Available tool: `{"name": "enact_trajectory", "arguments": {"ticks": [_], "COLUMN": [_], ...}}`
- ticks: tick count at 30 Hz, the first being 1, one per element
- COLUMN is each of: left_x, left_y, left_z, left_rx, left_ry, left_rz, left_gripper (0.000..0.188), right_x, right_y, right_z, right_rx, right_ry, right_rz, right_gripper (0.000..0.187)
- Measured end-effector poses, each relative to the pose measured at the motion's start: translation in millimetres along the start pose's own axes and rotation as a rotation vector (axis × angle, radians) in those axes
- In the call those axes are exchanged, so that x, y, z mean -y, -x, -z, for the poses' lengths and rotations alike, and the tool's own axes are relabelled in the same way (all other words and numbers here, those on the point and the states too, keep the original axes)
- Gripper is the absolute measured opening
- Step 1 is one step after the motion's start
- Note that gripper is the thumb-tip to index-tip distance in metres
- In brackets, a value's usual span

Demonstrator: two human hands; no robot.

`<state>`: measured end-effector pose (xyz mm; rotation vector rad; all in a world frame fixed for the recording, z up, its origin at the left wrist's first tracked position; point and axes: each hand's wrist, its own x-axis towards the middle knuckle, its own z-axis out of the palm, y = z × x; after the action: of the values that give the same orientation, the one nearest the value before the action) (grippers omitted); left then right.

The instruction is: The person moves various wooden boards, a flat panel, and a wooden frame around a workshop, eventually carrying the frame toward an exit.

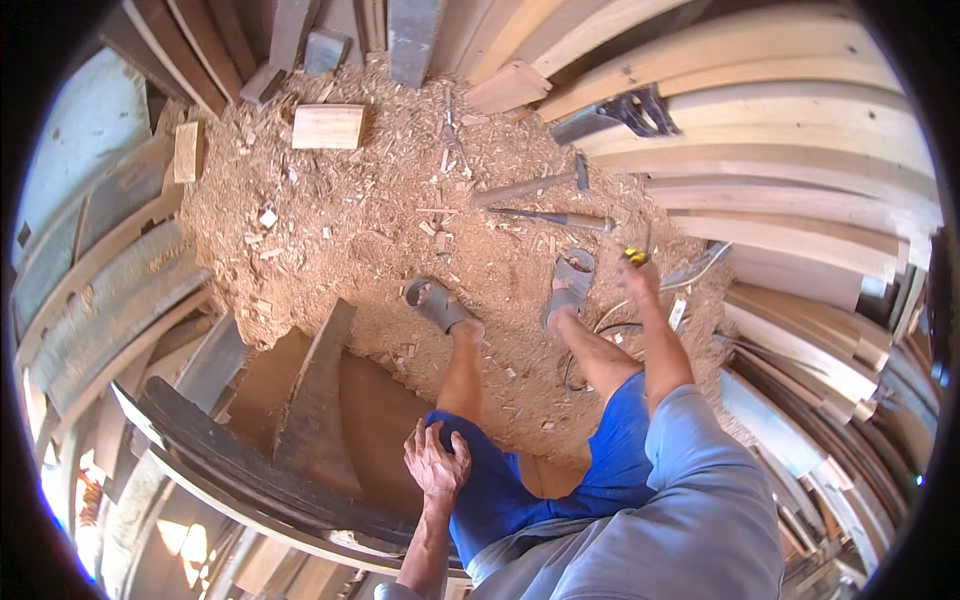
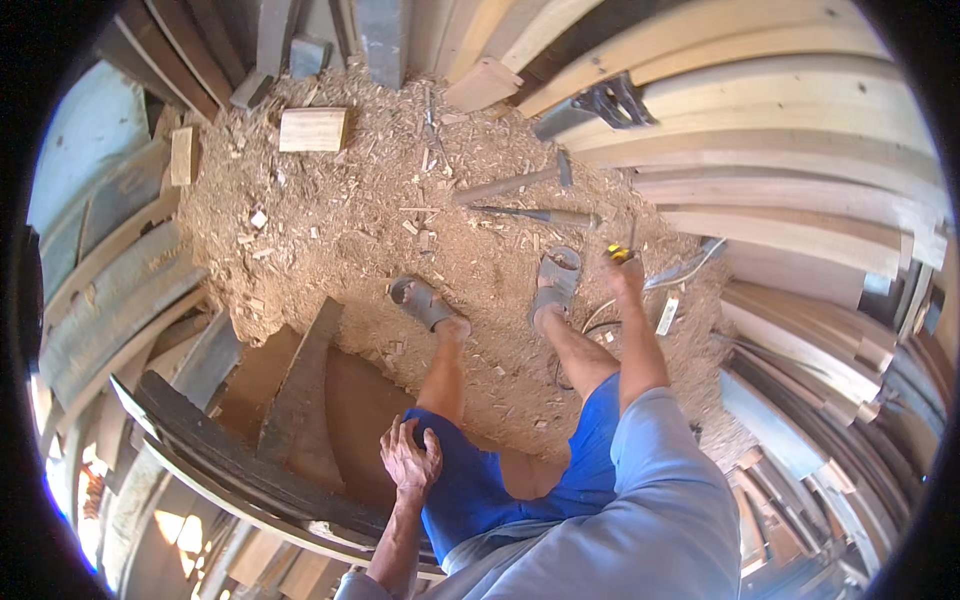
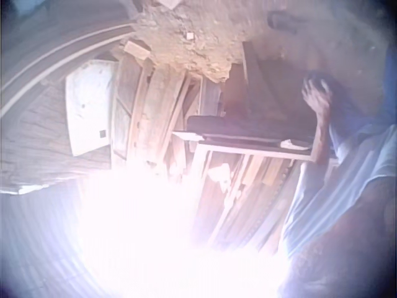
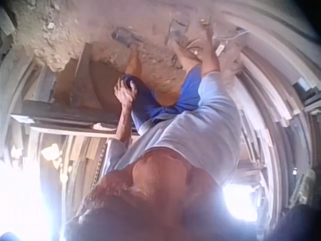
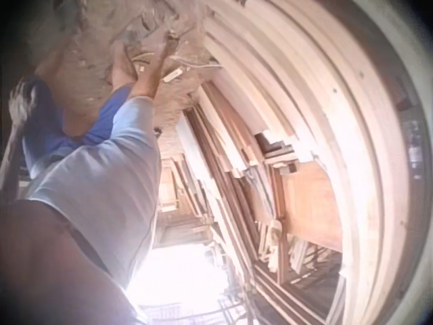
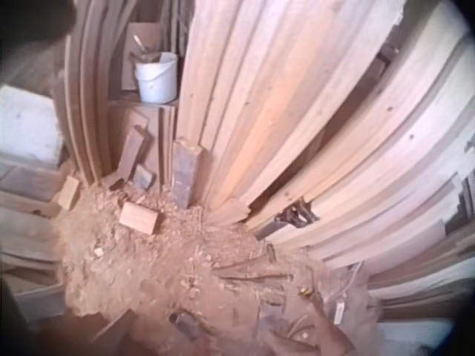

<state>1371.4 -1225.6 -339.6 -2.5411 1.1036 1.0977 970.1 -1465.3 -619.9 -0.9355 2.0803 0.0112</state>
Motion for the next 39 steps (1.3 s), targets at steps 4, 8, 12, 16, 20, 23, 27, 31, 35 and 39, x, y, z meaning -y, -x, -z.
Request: {"name": "enact_trajectory", "arguments": {"ticks": [4,8,12,16,20,23,27,31,35,39], "left_x": [4,4,-12,-10,-11,6,29,68,72,50], "left_y": [-4,2,6,23,40,46,43,14,10,20], "left_z": [0,6,22,27,60,83,130,149,161,152], "left_rx": [0.012,0.0,0.052,0.081,0.172,0.251,0.262,0.24,0.252,0.259], "left_ry": [-0.055,-0.076,-0.104,-0.165,-0.131,-0.052,-0.123,-0.233,-0.348,-0.182], "left_rz": [-0.031,-0.09,-0.136,-0.391,-0.504,-0.555,-0.49,-0.448,-0.366,-0.366], "left_gripper": [0.033,0.033,0.035,0.038,0.04,0.04,0.042,0.041,0.039,0.042], "right_x": [21,27,19,11,27,44,29,20,-27,-86], "right_y": [13,84,182,277,331,357,379,418,433,429], "right_z": [23,34,36,64,102,129,113,104,90,88], "right_rx": [-0.085,0.086,0.513,0.249,0.139,0.135,0.064,0.154,0.254,0.13], "right_ry": [-0.284,-0.304,-0.131,0.079,-0.135,-0.112,-0.085,-0.018,-0.065,0.076], "right_rz": [-0.127,-0.158,-0.3,0.281,0.24,0.168,0.143,0.016,0.082,0.154], "right_gripper": [0.039,0.046,0.039,0.026,0.027,0.031,0.032,0.033,0.029,0.03]}}
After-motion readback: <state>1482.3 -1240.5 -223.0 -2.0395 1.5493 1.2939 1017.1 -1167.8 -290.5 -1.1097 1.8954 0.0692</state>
